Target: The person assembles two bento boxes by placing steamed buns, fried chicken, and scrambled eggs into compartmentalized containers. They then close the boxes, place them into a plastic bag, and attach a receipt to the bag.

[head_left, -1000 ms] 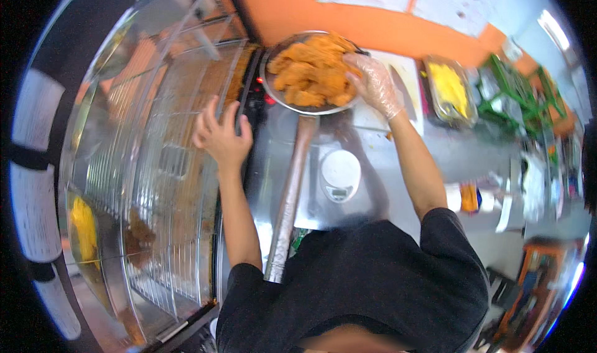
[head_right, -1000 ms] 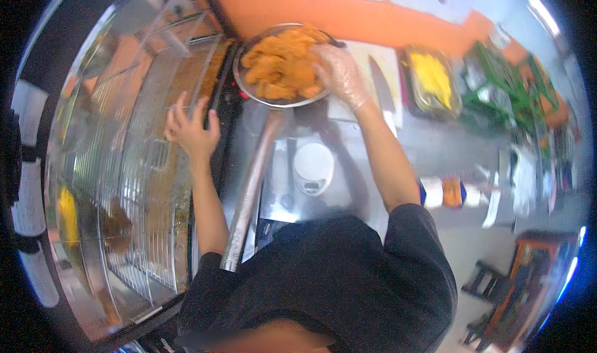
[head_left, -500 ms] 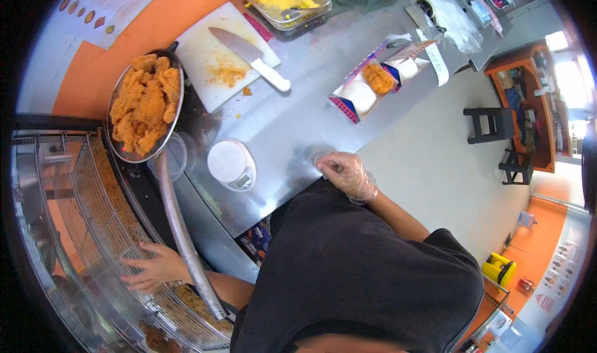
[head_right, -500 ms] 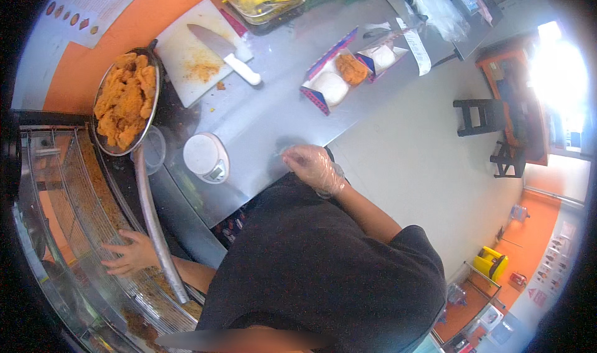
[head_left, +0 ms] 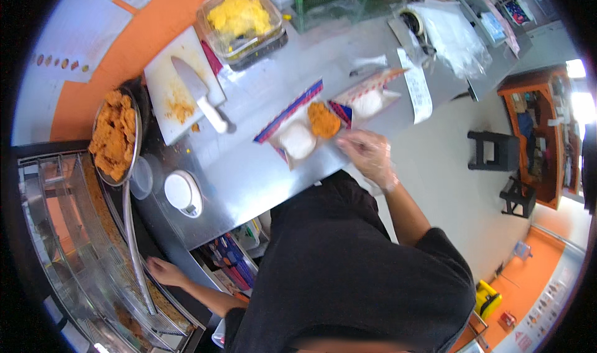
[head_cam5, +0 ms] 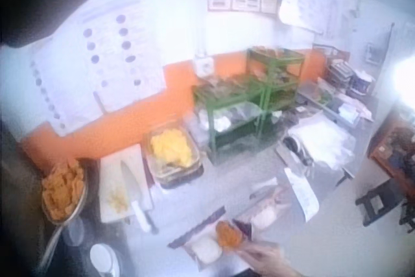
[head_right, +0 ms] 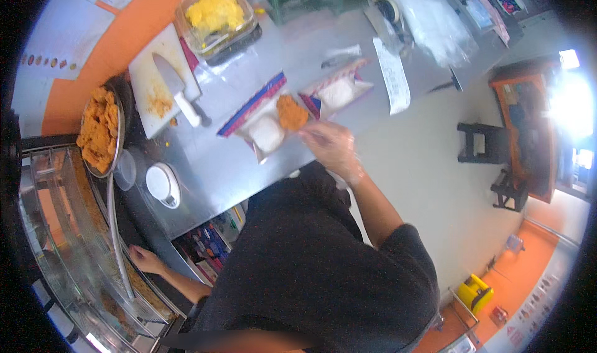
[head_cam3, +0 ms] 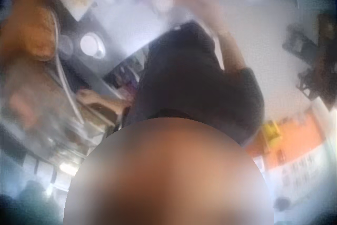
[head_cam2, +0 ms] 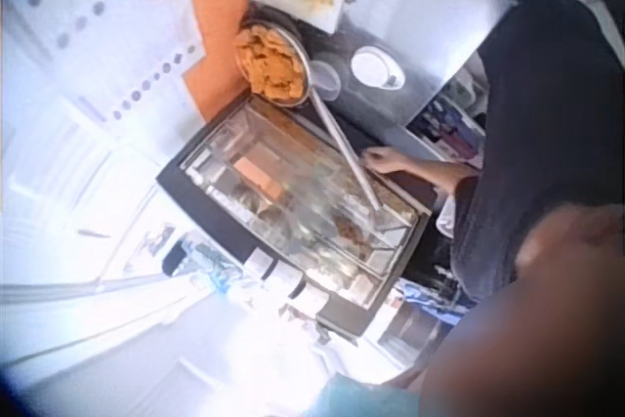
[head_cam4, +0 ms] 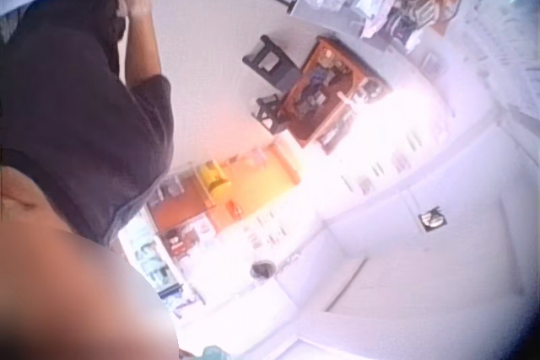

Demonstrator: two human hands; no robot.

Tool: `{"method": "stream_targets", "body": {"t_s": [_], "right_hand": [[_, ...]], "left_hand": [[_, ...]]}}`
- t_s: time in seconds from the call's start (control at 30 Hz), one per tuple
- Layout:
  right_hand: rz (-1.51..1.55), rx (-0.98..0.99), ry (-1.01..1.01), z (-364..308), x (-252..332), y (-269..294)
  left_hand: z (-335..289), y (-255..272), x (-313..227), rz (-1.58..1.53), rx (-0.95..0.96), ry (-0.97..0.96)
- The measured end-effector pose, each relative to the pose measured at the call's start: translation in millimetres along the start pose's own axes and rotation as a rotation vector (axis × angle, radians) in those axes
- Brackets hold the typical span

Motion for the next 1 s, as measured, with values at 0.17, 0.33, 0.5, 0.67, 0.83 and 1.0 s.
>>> {"method": "stream_targets", "body": {"t_s": [0.17, 0.33, 0.5, 0.67, 0.83, 1.0], "right_hand": [[0.084, -0.497, -0.126, 10, -52, 91], [0.065, -0.616, -0.062, 50, -58, 156], [-0.284, -0.459, 0.058, 122, -56, 217], [-0.462, -0.320, 0.345, 258, -167, 279], [-0.632, -0.111, 0.177, 399, -332, 314], [-0.736, -0.050, -0.074, 470, -430, 332]], "left_hand": [[-218, -1, -120, -0.473, -0.020, 0.385], [-242, -43, -309, -0.479, 0.584, -0.321], [-215, -24, -434, -0.783, 0.558, -0.766], [-225, -4, -513, -0.945, 0.583, -0.738], [-275, -21, -571, -0.781, 0.430, -0.578], [-322, -38, -609, -0.547, 0.521, -0.430]]}}
Point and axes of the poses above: each hand's wrist, its own z-axis towards the middle knuckle, its own y-axis out of the back of the hand, x = y × z, the point moved 7 cm from there along z, towards the middle knuckle, and after that the axes turned 13 degrees about y, right-handed, at the moved point
